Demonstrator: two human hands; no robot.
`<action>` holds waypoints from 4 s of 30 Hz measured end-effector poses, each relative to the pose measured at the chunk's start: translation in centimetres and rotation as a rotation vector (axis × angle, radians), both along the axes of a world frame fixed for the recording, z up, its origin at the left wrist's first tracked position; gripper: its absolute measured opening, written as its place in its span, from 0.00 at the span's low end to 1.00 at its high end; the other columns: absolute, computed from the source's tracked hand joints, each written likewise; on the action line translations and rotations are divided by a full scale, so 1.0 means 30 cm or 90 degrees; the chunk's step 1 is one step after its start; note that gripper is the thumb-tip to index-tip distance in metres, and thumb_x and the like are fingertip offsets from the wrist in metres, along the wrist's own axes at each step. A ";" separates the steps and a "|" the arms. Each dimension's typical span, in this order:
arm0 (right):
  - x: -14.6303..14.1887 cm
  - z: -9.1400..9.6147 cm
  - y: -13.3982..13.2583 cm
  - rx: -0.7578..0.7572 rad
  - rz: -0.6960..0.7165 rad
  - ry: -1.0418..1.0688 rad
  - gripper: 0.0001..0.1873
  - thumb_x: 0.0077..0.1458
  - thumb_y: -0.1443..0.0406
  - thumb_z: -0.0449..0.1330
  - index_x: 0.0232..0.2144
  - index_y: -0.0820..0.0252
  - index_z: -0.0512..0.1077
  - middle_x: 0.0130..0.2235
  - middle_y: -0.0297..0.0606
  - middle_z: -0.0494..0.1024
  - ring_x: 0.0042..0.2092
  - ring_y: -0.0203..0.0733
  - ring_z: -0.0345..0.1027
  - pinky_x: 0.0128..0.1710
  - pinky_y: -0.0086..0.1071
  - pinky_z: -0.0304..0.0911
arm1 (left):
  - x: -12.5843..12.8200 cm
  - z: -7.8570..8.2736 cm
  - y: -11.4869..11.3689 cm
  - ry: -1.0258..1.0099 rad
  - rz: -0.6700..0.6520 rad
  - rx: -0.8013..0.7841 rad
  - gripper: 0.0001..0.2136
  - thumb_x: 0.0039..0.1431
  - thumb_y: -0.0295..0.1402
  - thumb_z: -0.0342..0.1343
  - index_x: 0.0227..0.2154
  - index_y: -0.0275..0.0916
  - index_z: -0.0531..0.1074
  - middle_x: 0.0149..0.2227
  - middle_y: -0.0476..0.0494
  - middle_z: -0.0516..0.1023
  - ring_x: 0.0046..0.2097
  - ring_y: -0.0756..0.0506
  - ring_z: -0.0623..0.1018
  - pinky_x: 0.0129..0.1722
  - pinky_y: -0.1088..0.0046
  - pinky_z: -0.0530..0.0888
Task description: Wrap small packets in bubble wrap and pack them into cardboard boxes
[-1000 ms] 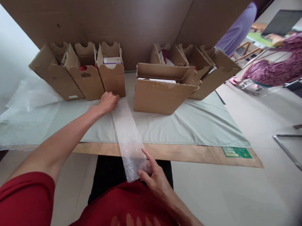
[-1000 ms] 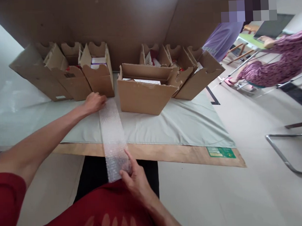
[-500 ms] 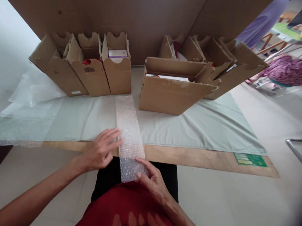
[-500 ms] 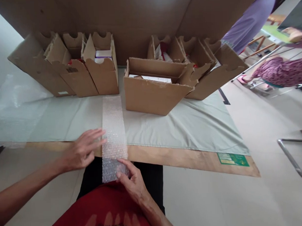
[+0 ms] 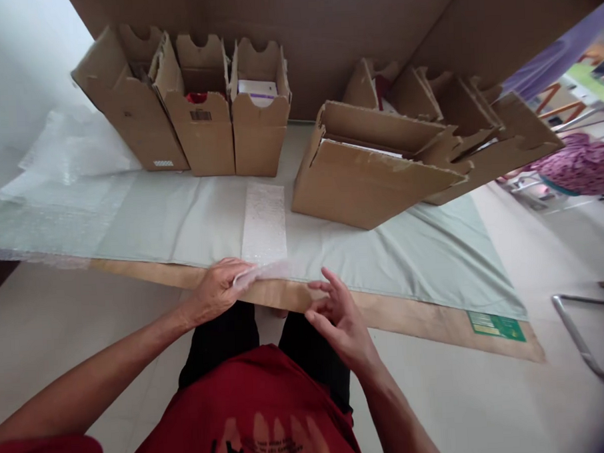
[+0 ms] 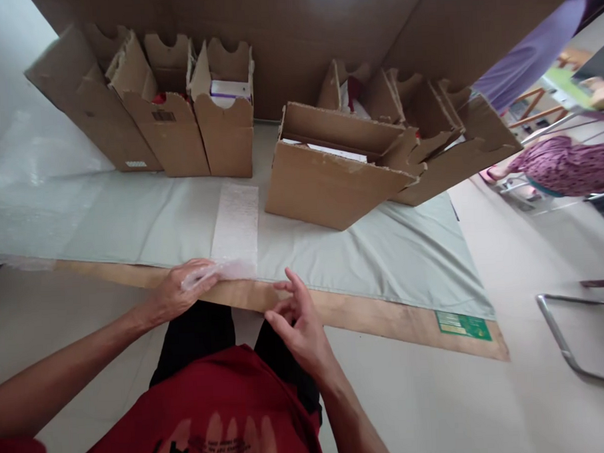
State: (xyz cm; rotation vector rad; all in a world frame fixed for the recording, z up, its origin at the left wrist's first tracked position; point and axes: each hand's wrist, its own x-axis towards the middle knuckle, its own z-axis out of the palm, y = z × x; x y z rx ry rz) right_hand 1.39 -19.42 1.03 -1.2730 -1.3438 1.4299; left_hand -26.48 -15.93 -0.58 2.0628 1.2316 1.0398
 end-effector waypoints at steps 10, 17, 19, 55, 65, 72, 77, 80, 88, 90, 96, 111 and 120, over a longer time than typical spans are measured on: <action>-0.170 -0.043 0.288 0.097 0.090 -0.173 0.11 0.55 0.56 0.61 0.29 0.58 0.72 0.26 0.32 0.73 0.30 0.36 0.65 0.31 0.30 0.59 | 0.030 0.029 0.103 -0.142 0.136 -0.276 0.15 0.58 0.46 0.57 0.37 0.38 0.74 0.27 0.50 0.76 0.30 0.47 0.75 0.32 0.72 0.71; -0.191 -0.032 0.297 0.122 0.036 -0.352 0.11 0.57 0.61 0.59 0.41 0.57 0.75 0.27 0.31 0.77 0.29 0.38 0.68 0.33 0.31 0.59 | 0.053 0.008 0.114 -0.050 0.253 -0.147 0.21 0.60 0.35 0.55 0.55 0.36 0.69 0.27 0.52 0.76 0.28 0.49 0.74 0.33 0.73 0.72; -0.201 -0.028 0.291 0.134 0.029 -0.414 0.16 0.59 0.62 0.58 0.48 0.58 0.74 0.29 0.33 0.80 0.30 0.40 0.71 0.35 0.32 0.61 | 0.064 -0.005 0.108 0.015 0.285 -0.081 0.22 0.60 0.33 0.55 0.57 0.38 0.69 0.30 0.50 0.78 0.31 0.48 0.76 0.36 0.71 0.74; -0.133 0.039 0.230 0.332 0.220 -0.372 0.14 0.70 0.64 0.51 0.44 0.57 0.77 0.44 0.40 0.84 0.47 0.45 0.76 0.53 0.40 0.64 | -0.037 0.006 0.043 0.146 0.004 0.097 0.11 0.62 0.31 0.58 0.45 0.40 0.79 0.53 0.37 0.82 0.64 0.34 0.72 0.62 0.46 0.68; -0.162 -0.051 0.304 0.158 0.084 -0.212 0.22 0.59 0.59 0.59 0.55 0.57 0.73 0.30 0.32 0.74 0.30 0.37 0.65 0.32 0.31 0.63 | -0.003 -0.014 0.082 0.032 0.216 -0.044 0.10 0.62 0.39 0.56 0.30 0.40 0.76 0.33 0.44 0.80 0.36 0.45 0.78 0.36 0.69 0.76; -0.223 -0.080 0.342 0.208 -0.001 -0.324 0.26 0.61 0.61 0.59 0.61 0.59 0.69 0.32 0.34 0.76 0.32 0.39 0.68 0.39 0.35 0.67 | 0.054 -0.034 0.098 0.062 0.339 -0.023 0.13 0.61 0.34 0.57 0.47 0.40 0.74 0.31 0.48 0.76 0.34 0.46 0.77 0.40 0.67 0.76; -0.220 -0.066 0.322 0.314 -0.031 -0.484 0.24 0.65 0.58 0.56 0.61 0.58 0.69 0.52 0.49 0.76 0.46 0.48 0.72 0.46 0.42 0.68 | 0.082 -0.043 0.096 0.135 0.365 0.059 0.24 0.60 0.28 0.56 0.60 0.40 0.67 0.41 0.43 0.76 0.43 0.42 0.77 0.47 0.63 0.77; -0.202 -0.037 0.288 0.435 0.007 -0.541 0.19 0.66 0.58 0.56 0.56 0.57 0.73 0.58 0.51 0.73 0.54 0.53 0.69 0.53 0.47 0.64 | 0.081 -0.043 0.102 0.154 0.355 0.045 0.20 0.61 0.28 0.56 0.56 0.41 0.71 0.45 0.41 0.75 0.44 0.43 0.77 0.47 0.64 0.78; -0.223 -0.015 0.304 0.534 0.260 -0.631 0.16 0.69 0.66 0.54 0.54 0.57 0.75 0.58 0.47 0.78 0.59 0.51 0.68 0.56 0.46 0.58 | 0.080 -0.029 0.081 -0.031 0.390 -0.022 0.19 0.60 0.36 0.59 0.54 0.38 0.73 0.46 0.40 0.76 0.44 0.44 0.78 0.45 0.65 0.77; -0.227 -0.011 0.319 0.514 0.239 -0.605 0.16 0.70 0.66 0.51 0.53 0.58 0.76 0.55 0.46 0.81 0.55 0.50 0.72 0.54 0.44 0.60 | 0.085 -0.015 0.039 -0.176 0.405 -0.074 0.20 0.61 0.40 0.60 0.54 0.38 0.72 0.47 0.39 0.77 0.46 0.44 0.78 0.47 0.65 0.77; -0.204 0.055 0.257 0.347 0.151 -0.355 0.15 0.69 0.64 0.52 0.48 0.59 0.78 0.45 0.42 0.84 0.44 0.45 0.76 0.49 0.37 0.64 | 0.138 0.030 -0.072 -0.626 0.341 -0.319 0.26 0.53 0.38 0.67 0.54 0.39 0.72 0.54 0.37 0.78 0.57 0.39 0.78 0.60 0.57 0.73; -0.084 0.115 0.177 0.219 0.080 -0.237 0.24 0.59 0.50 0.62 0.52 0.56 0.74 0.54 0.46 0.77 0.50 0.49 0.73 0.51 0.42 0.67 | 0.174 0.072 -0.087 -0.578 0.137 -0.440 0.18 0.56 0.38 0.63 0.48 0.36 0.76 0.41 0.43 0.83 0.44 0.43 0.81 0.46 0.67 0.76; -0.034 0.207 0.179 0.156 0.215 -0.174 0.13 0.62 0.57 0.62 0.44 0.58 0.78 0.42 0.38 0.83 0.43 0.43 0.75 0.43 0.33 0.67 | 0.216 0.138 -0.077 -0.291 0.013 -0.446 0.17 0.62 0.35 0.57 0.52 0.40 0.68 0.40 0.46 0.79 0.39 0.46 0.77 0.38 0.72 0.73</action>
